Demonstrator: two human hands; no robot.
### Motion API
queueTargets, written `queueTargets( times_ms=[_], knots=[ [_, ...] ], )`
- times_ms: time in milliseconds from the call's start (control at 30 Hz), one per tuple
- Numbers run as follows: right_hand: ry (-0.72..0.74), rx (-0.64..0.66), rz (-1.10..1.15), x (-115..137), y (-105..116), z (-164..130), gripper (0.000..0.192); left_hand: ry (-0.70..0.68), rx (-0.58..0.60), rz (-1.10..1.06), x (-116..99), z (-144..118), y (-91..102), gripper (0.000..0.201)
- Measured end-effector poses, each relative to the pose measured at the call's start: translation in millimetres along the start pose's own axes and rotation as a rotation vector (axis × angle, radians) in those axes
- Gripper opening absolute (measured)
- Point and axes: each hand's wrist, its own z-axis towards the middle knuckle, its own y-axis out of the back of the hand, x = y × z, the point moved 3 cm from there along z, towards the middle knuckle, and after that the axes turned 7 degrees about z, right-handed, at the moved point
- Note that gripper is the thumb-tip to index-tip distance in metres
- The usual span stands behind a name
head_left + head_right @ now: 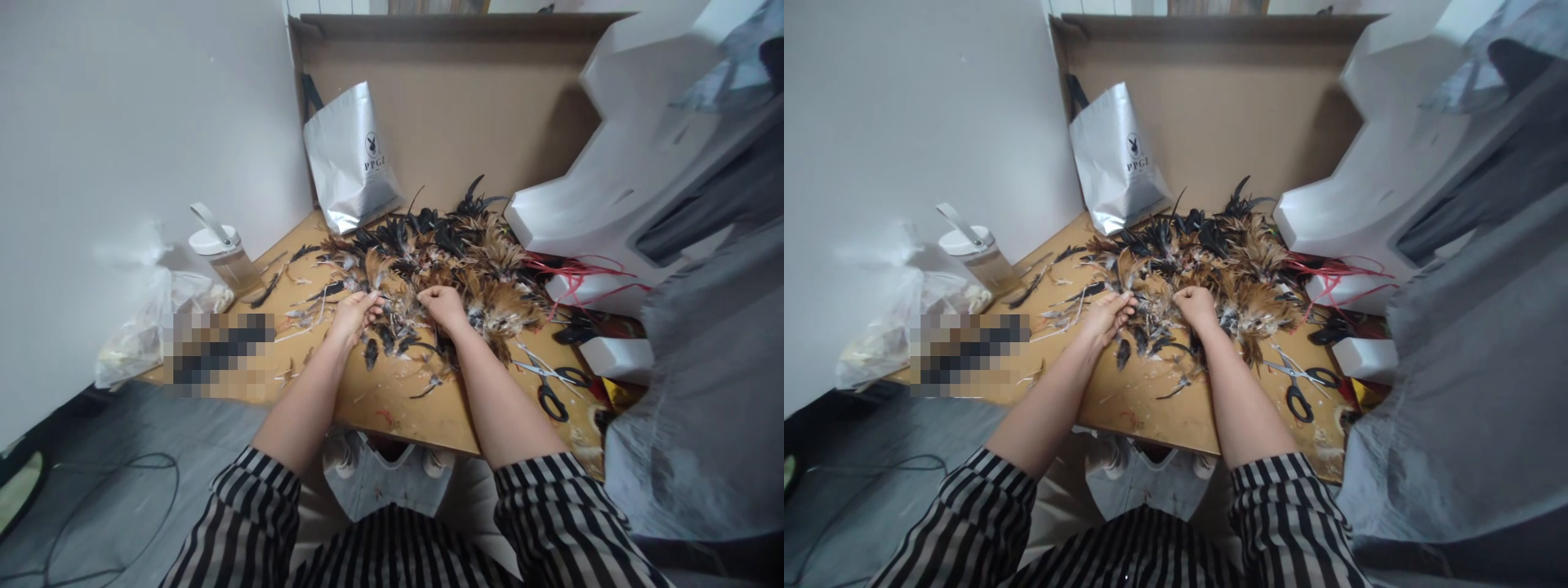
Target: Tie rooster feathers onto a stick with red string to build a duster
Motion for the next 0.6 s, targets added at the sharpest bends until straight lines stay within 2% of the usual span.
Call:
queueTargets(
  times_ms=[200,333,433,600],
  knots=[
    [-0.020,0.056,-0.505,19.1,-14.3,-14.3,0.028,-0.007,0.019,-0.020,3.4,1.7,-1.2,0.024],
    [-0.041,0.104,-0.688,31.4,-28.1,-21.4,0.031,-0.008,0.043,-0.015,1.2,-1.1,-3.8,0.024],
    [-0.056,0.099,-0.625,26.1,-31.0,-18.0,0.023,0.000,0.042,-0.034,0.9,-1.8,-4.1,0.023],
    [-0.021,0.078,-0.083,9.8,-25.4,-9.3,0.020,0.048,0.054,-0.124,5.9,1.5,-1.8,0.020]
  ],
)
